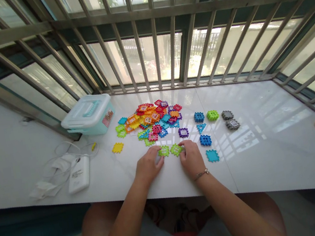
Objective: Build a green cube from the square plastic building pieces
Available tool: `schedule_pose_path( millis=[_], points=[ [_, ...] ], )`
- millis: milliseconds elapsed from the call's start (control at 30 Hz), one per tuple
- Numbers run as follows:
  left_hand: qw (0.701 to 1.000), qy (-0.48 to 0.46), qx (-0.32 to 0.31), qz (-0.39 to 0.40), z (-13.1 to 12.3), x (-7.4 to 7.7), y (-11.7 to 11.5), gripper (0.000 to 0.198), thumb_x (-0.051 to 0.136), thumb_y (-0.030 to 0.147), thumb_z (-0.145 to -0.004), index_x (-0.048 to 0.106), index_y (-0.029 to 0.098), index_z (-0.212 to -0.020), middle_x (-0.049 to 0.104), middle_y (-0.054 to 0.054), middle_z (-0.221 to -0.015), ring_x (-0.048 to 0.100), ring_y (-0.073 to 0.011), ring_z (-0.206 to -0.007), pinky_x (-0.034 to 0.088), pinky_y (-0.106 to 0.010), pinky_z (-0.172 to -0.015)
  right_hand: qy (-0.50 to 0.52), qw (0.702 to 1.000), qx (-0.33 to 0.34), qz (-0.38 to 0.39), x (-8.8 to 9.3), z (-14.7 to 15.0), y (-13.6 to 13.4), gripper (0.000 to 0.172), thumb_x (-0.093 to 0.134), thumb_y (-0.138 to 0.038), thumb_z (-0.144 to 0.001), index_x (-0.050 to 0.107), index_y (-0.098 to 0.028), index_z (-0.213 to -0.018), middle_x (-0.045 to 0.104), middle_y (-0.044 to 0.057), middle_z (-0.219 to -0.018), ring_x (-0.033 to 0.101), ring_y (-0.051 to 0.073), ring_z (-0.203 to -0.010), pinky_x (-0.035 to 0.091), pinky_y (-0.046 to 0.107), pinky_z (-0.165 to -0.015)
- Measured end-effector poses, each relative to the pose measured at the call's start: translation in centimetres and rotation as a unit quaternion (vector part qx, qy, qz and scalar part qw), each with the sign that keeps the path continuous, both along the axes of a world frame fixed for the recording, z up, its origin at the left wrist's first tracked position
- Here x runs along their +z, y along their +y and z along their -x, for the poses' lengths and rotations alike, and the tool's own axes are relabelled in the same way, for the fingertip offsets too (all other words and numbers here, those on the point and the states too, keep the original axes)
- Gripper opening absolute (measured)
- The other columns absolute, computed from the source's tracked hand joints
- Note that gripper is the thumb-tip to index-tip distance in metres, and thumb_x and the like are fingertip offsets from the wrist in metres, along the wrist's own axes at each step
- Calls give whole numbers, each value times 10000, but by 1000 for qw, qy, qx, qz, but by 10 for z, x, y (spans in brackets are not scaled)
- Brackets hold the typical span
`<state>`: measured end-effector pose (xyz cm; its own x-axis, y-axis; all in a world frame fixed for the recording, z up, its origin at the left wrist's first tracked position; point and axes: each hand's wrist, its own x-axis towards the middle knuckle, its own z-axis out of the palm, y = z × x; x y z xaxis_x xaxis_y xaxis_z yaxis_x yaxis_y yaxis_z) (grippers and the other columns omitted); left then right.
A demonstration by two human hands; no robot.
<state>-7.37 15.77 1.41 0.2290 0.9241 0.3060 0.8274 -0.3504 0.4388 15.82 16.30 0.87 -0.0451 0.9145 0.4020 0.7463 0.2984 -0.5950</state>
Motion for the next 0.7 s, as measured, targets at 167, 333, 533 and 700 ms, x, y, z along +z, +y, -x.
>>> schedule_pose_path(
  millis=[167, 333, 533, 700],
  points=[
    [1000, 15, 6, 17, 0, 3, -1, 246, 760, 456, -968, 681, 269, -1107, 739, -31, -1161, 751, -219, -1007, 597, -304, -801, -40, 999, 0, 30, 1, 2, -1, 288, 561, -43, -837, 698, -229, -1009, 685, 96, -1139, 581, 283, -1100, 484, 428, -1010],
    [1000, -4, -12, 6, 1, 4, -2, 241, 719, 488, -999, 696, 255, -1053, 730, -31, -1057, 733, -201, -935, 566, -288, -774, -44, 998, -4, 35, 2, 3, -1, 244, 578, -60, -858, 709, -226, -980, 681, 99, -1121, 581, 283, -1073, 480, 424, -996],
    [1000, -25, 3, -16, 0, 7, -3, 162, 643, 256, -997, 712, 274, -1143, 696, -51, -1213, 722, -212, -1061, 593, -307, -859, -44, 998, -10, 36, 3, 2, -1, 207, 612, -84, -874, 747, -221, -950, 666, 100, -1110, 568, 279, -1057, 468, 410, -981],
    [1000, -3, -16, -8, -1, 9, -3, 144, 677, 333, -1003, 722, 293, -1135, 686, -45, -1252, 722, -211, -1067, 593, -307, -842, -71, 996, -17, 44, 8, 4, -3, 140, 636, -198, -962, 770, -227, -933, 653, 90, -986, 565, 265, -987, 438, 392, -923]
  ],
)
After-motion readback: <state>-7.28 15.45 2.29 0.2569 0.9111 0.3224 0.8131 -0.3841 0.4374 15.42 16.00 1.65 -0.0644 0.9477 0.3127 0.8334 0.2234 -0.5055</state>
